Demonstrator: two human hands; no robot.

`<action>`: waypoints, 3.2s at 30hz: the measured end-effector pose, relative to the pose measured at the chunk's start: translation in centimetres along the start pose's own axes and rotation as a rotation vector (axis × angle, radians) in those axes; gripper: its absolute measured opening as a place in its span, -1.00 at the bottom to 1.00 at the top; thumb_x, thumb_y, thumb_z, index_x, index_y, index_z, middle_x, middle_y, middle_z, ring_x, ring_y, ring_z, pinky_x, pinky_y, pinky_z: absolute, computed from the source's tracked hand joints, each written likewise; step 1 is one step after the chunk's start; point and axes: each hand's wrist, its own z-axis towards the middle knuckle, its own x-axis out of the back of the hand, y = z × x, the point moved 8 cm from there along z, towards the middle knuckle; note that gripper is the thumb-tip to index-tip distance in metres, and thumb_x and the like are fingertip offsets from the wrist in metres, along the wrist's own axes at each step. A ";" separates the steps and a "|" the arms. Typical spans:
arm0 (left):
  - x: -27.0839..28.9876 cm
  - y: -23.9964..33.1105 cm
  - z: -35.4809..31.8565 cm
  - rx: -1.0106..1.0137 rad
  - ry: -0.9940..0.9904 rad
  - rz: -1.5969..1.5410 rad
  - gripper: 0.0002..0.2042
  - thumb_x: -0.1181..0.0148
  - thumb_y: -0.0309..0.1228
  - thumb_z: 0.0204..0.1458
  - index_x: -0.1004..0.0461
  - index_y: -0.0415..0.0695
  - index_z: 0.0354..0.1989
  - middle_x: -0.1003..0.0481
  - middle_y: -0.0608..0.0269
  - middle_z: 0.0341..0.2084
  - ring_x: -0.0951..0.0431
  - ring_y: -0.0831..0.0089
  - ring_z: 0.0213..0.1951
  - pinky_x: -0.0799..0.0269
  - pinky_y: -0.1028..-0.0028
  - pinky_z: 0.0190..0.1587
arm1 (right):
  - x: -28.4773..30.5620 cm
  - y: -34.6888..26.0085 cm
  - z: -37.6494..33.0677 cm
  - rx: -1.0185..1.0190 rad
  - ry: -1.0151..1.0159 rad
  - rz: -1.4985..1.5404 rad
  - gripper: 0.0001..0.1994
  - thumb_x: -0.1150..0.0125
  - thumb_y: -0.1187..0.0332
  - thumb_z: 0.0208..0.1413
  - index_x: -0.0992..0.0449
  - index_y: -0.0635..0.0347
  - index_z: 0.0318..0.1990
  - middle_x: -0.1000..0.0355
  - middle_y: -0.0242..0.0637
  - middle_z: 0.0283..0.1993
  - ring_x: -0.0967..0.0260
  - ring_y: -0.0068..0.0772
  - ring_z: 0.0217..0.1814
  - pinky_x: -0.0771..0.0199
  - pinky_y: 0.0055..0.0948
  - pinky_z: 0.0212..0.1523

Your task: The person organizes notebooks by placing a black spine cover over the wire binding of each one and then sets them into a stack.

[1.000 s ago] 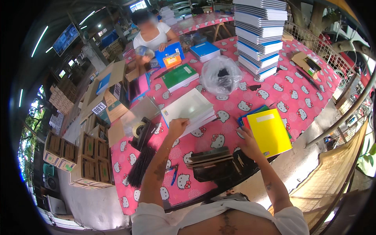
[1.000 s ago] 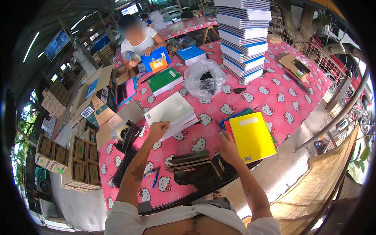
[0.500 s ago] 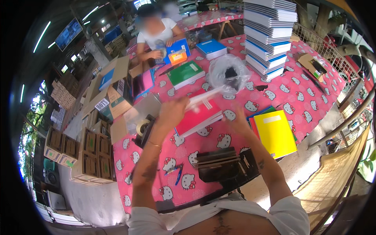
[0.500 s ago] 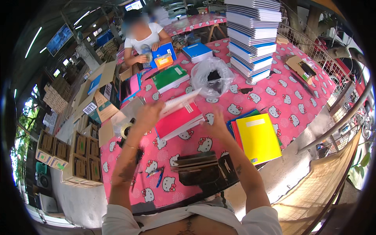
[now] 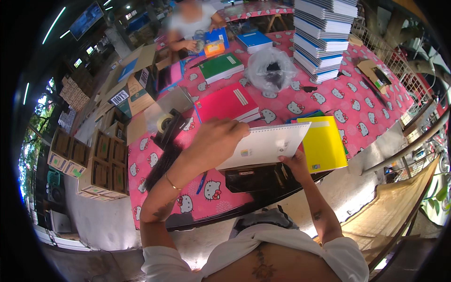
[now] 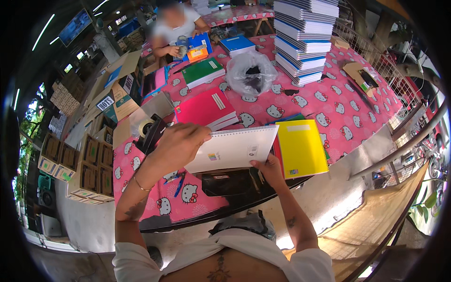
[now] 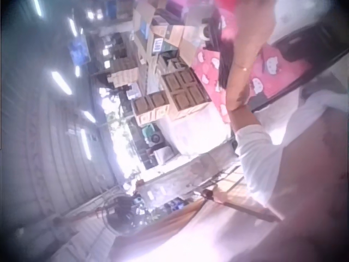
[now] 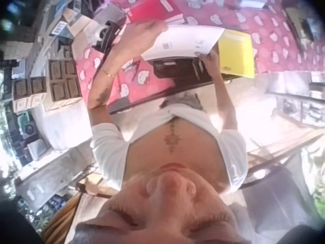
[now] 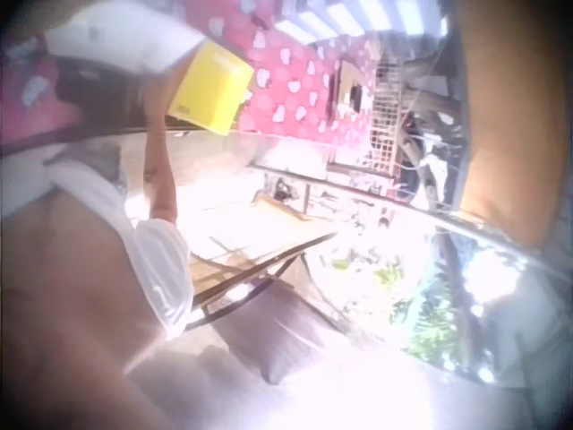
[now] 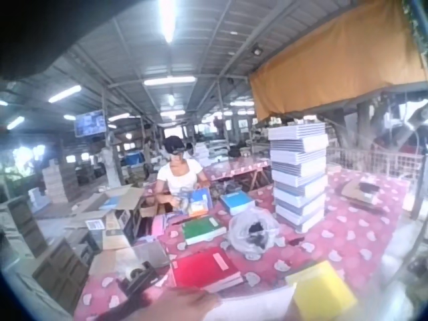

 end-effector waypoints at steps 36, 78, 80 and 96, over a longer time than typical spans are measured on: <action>-7.0 -15.7 -31.2 1.087 0.358 -0.028 -0.70 -0.08 -0.39 0.16 -0.51 -0.18 0.04 -0.52 -0.10 -0.29 -0.57 -0.04 -0.33 -0.49 0.08 -0.24 | -23.2 -13.9 -4.2 0.919 -0.282 -1.058 -0.63 -0.31 0.27 0.11 -0.51 0.17 0.06 -0.32 -0.02 0.24 -0.31 0.03 0.23 -0.24 0.04 0.22; -4.2 -8.8 -19.8 0.521 0.118 -0.418 -0.79 -0.33 -0.38 0.09 -0.54 -0.18 -0.16 -0.52 0.05 -0.33 -0.60 0.10 -0.37 -0.48 0.28 -0.36 | -25.9 -7.8 2.0 0.565 -0.540 -0.869 -0.84 -0.25 0.37 0.10 -0.52 0.09 -0.16 -0.53 -0.14 -0.29 -0.51 0.09 -0.22 -0.48 0.00 -0.24; -3.8 -7.5 -18.6 0.363 0.219 -0.261 -0.79 -0.29 -0.36 0.11 -0.54 -0.16 -0.12 -0.53 0.06 -0.32 -0.60 0.03 -0.34 -0.49 0.20 -0.33 | -25.6 -7.8 2.6 0.590 -0.562 -0.849 -0.84 -0.27 0.39 0.07 -0.52 0.14 -0.18 -0.52 -0.11 -0.27 -0.50 0.10 -0.20 -0.47 -0.01 -0.22; -4.7 -8.1 -19.5 0.473 0.121 -0.260 -0.80 -0.24 -0.33 0.16 -0.52 -0.15 -0.11 -0.52 0.06 -0.29 -0.58 -0.03 -0.32 -0.50 0.12 -0.33 | -25.9 -8.0 2.3 0.538 -0.612 -0.808 -0.84 -0.34 0.37 0.05 -0.52 0.26 -0.33 -0.50 -0.09 -0.36 -0.49 0.08 -0.26 -0.46 -0.06 -0.25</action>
